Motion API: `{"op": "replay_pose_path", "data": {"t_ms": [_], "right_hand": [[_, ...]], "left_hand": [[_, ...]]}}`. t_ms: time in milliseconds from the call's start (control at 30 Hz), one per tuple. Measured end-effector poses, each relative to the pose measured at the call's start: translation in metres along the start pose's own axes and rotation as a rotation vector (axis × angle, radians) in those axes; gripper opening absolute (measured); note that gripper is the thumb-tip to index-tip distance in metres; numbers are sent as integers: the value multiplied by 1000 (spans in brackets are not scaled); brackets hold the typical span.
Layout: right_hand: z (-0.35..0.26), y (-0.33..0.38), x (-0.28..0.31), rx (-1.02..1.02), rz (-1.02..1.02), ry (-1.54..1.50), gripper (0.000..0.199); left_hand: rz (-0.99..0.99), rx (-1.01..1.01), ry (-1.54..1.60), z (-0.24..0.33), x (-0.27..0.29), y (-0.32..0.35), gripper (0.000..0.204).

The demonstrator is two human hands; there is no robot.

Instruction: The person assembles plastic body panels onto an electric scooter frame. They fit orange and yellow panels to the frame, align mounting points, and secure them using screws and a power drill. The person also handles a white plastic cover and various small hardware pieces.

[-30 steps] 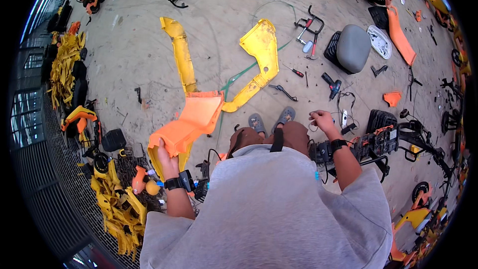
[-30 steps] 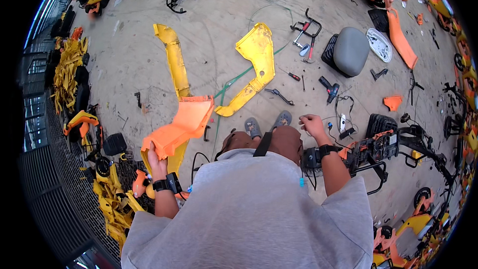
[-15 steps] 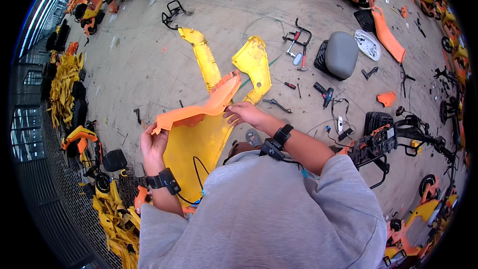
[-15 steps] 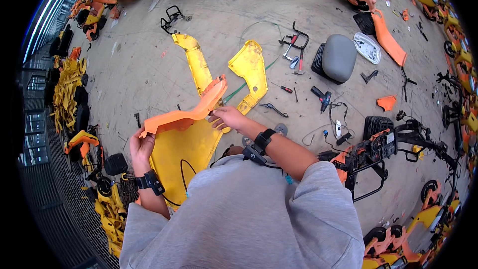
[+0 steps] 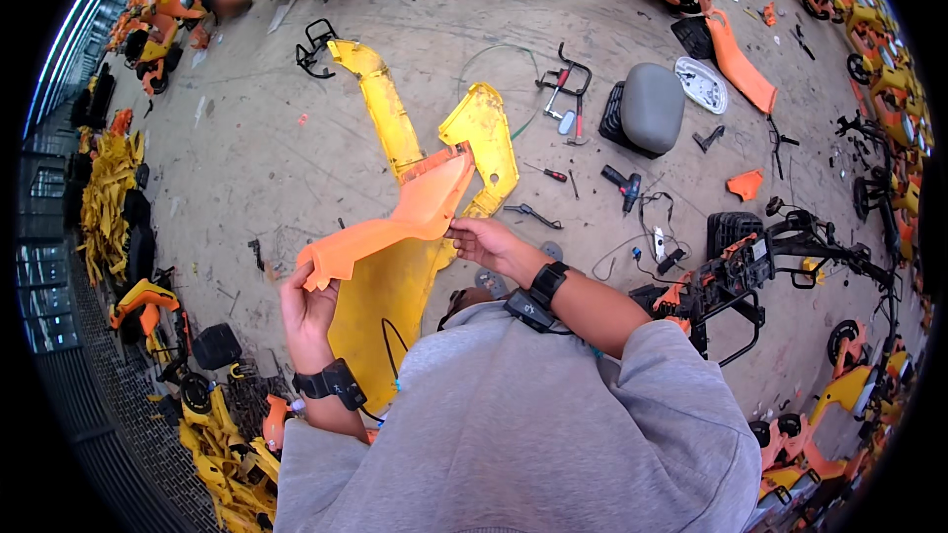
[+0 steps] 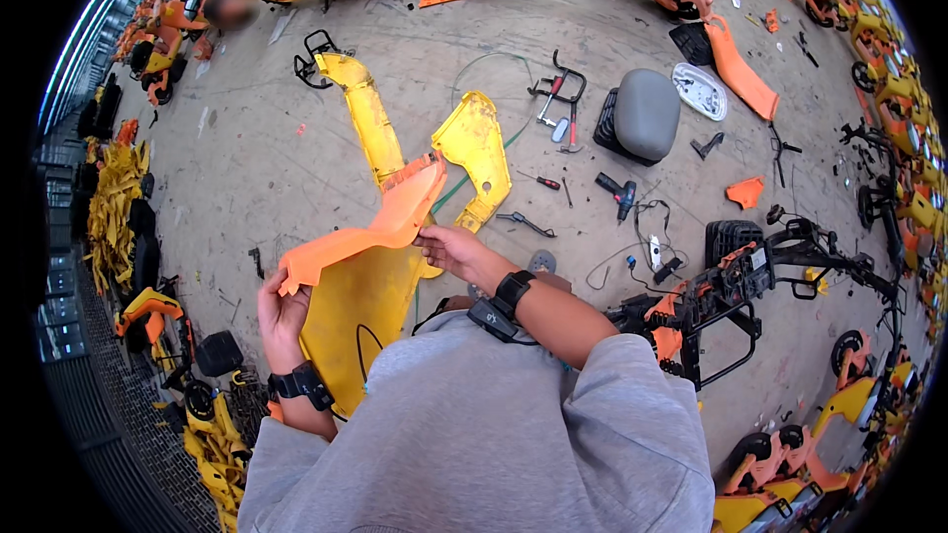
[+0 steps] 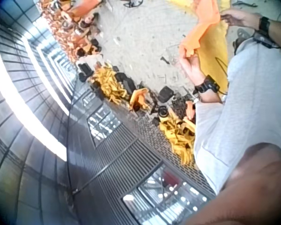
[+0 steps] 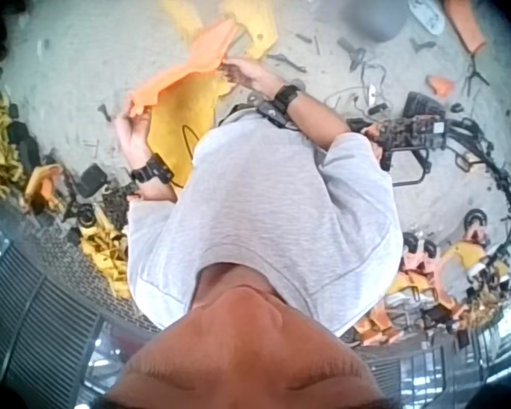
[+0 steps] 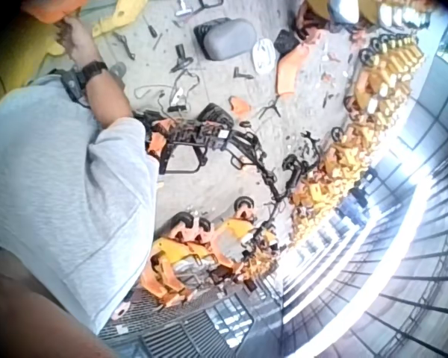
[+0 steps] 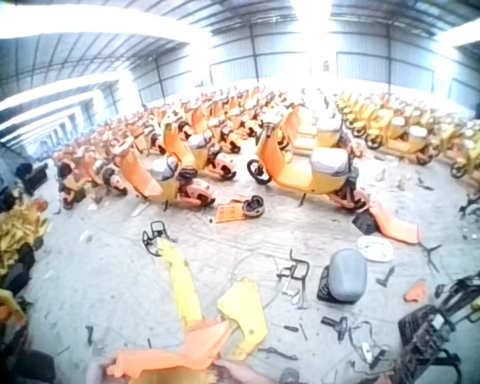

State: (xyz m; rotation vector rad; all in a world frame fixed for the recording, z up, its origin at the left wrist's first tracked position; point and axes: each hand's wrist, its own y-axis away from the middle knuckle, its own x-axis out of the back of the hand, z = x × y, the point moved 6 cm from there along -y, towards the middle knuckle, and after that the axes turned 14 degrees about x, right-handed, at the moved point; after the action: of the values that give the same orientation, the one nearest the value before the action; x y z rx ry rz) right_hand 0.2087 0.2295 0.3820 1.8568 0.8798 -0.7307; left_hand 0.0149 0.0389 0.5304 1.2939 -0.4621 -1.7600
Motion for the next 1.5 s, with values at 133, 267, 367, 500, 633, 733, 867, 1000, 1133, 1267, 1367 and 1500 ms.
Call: {"op": "replay_pose_path", "data": {"t_ms": [133,267,367,500,633,733,867,1000,1133,1267,1367,1500], "right_hand": [[-4,8,-5,0,30,-1,15],[-3,17,-13,38,54,-15,15],[-7,27,-22,86,63,-32,15],[-10,37,-25,122,-5,-150,15],[-2,34,-24,122,-68,-244,17],[2,35,-24,144,-91,-270,17],[5,37,-18,191,-59,-246,15],[6,42,-20,234,-11,-251,14],[7,46,-25,282,95,-290,15],[3,50,-19,350,214,-241,16],[0,53,-17,419,302,-162,17],[-4,56,-16,517,407,-17,20]], "left_hand": [[19,-30,-41,5,0,1,31],[11,-57,-63,10,-1,2,35],[-2,-70,-49,9,-12,5,37],[-26,-72,-69,7,-26,9,38],[-71,-49,-108,10,-21,7,37],[-74,-64,-149,15,-18,4,36],[-103,-71,-143,18,-21,0,28],[-96,-56,-152,14,-38,6,13],[-83,-72,-165,16,-34,-2,36],[-97,-64,-223,1,-48,-1,31],[-142,-36,-214,-11,-62,2,25],[-126,-25,-202,-17,-73,7,27]]}}
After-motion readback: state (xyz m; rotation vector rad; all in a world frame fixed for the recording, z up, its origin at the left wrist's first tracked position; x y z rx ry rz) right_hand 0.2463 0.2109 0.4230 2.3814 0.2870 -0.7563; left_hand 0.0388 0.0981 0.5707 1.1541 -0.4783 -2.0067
